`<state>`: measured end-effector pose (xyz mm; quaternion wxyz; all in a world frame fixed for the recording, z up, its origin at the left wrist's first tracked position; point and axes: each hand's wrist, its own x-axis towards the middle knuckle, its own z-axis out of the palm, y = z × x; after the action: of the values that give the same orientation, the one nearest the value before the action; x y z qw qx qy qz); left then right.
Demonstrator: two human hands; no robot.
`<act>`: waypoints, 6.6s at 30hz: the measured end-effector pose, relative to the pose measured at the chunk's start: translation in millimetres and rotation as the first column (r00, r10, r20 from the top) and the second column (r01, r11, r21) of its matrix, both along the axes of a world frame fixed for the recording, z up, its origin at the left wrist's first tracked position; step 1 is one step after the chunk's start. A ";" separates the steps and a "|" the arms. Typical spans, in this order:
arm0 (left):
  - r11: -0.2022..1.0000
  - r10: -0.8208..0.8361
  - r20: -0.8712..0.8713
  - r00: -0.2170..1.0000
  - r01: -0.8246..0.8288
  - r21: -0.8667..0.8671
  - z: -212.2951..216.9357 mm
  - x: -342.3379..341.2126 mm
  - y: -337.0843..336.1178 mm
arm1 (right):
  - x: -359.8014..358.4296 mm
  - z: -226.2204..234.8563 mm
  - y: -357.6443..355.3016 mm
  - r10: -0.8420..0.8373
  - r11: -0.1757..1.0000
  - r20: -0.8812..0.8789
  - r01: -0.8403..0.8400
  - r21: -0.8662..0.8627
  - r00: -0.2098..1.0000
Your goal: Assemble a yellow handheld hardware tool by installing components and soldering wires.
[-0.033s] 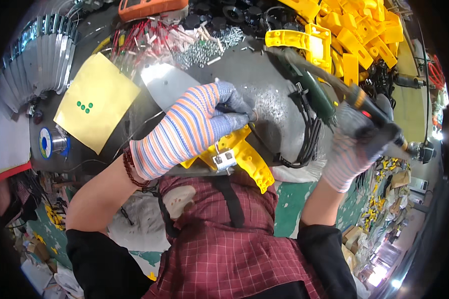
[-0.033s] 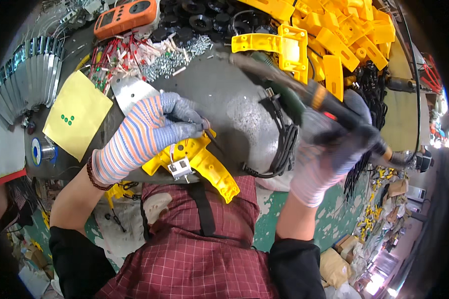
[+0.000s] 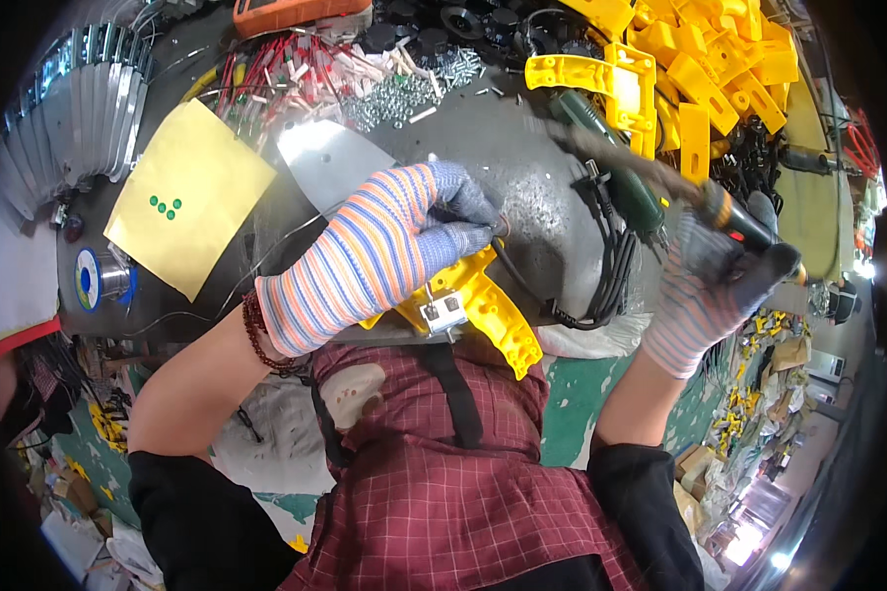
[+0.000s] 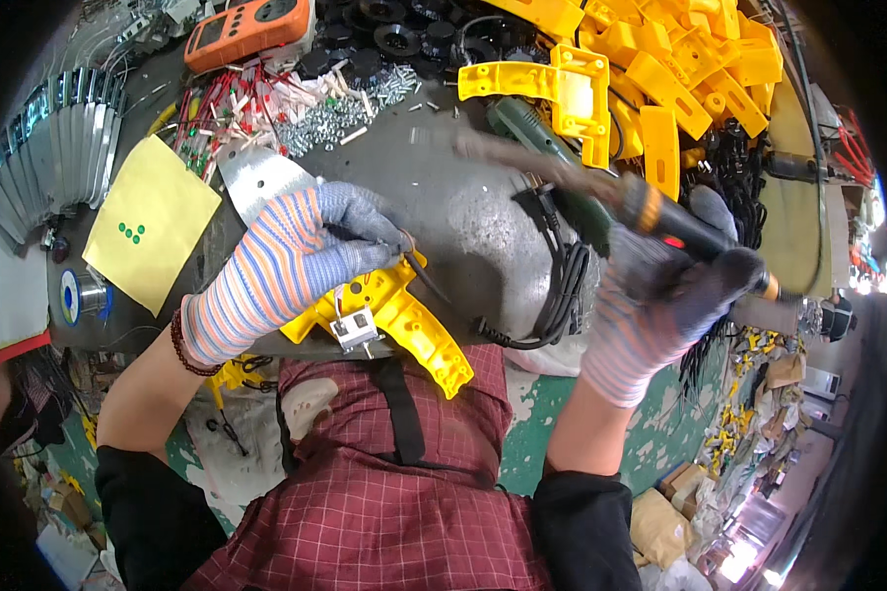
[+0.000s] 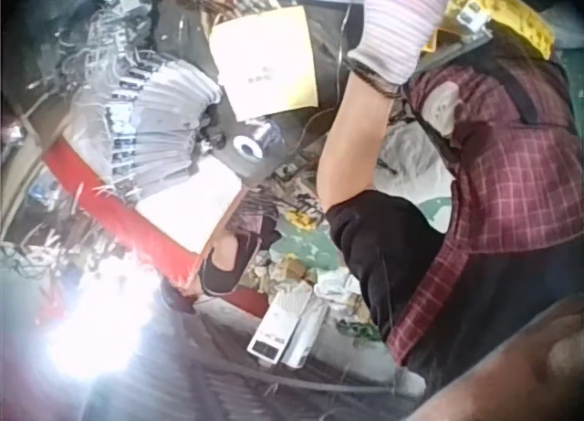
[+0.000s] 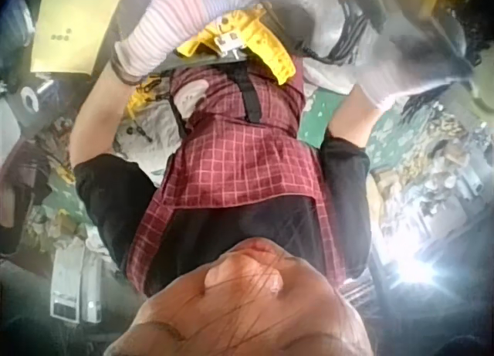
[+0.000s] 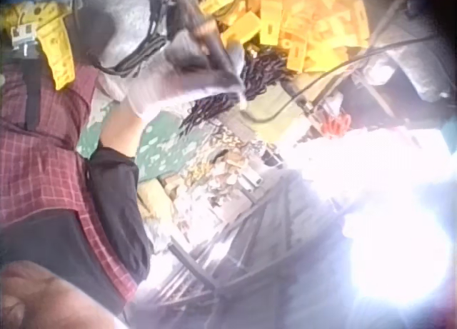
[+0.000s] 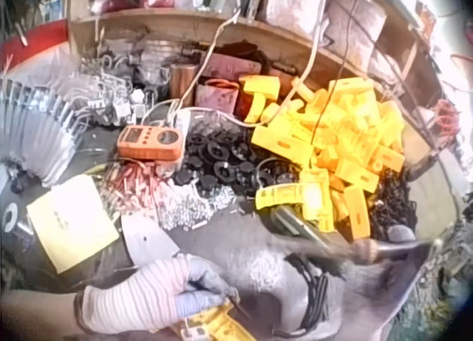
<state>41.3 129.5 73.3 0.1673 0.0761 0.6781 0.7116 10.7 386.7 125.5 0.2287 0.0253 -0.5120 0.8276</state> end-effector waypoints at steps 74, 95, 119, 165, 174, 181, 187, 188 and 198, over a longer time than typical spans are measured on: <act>0.750 -0.629 -0.159 0.761 0.540 -0.381 29.4 -44.2 -24.2 | 5.6 -46.4 -2.9 0.042 0.998 0.476 -0.014 -0.062 0.879; 0.732 -0.623 -0.224 0.749 0.458 -0.504 25.5 -39.7 -28.2 | 7.0 -49.7 14.6 0.270 0.959 0.450 -0.199 -0.200 0.851; 0.624 -0.719 -0.149 0.679 0.537 -0.568 34.8 -47.3 -21.9 | 3.4 -56.4 -7.4 0.227 0.972 0.481 -0.169 -0.161 0.847; 0.655 -0.647 -0.166 0.744 0.430 -0.621 38.2 -28.8 -11.9 | -2.2 -64.1 -4.7 0.265 0.964 0.467 -0.218 -0.153 0.843; 0.652 -0.632 -0.187 0.752 0.386 -0.653 33.7 -25.4 -12.9 | -2.6 -65.3 -2.6 0.266 0.964 0.486 -0.214 -0.160 0.833; 0.651 -0.639 -0.225 0.735 0.361 -0.668 33.0 -26.5 -13.3 | -1.7 -60.5 -8.5 0.283 0.959 0.473 -0.240 -0.151 0.834; 0.645 -0.644 -0.194 0.740 0.390 -0.657 36.7 -27.0 -11.1 | 0.5 -56.9 -10.2 0.268 0.963 0.467 -0.219 -0.157 0.842; 0.650 -0.645 -0.189 0.740 0.401 -0.645 36.4 -27.3 -10.2 | 0.9 -58.7 -6.6 0.265 0.964 0.465 -0.218 -0.154 0.844; 0.619 -0.653 -0.013 0.757 0.524 -0.586 40.3 -30.1 -10.4 | -12.2 -36.1 24.5 0.327 0.941 0.330 -0.275 -0.195 0.885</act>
<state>11.2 119.1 113.6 0.3292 0.3238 0.8028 0.3772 -1.5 411.1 89.4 0.0014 -0.0628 -0.4741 0.8782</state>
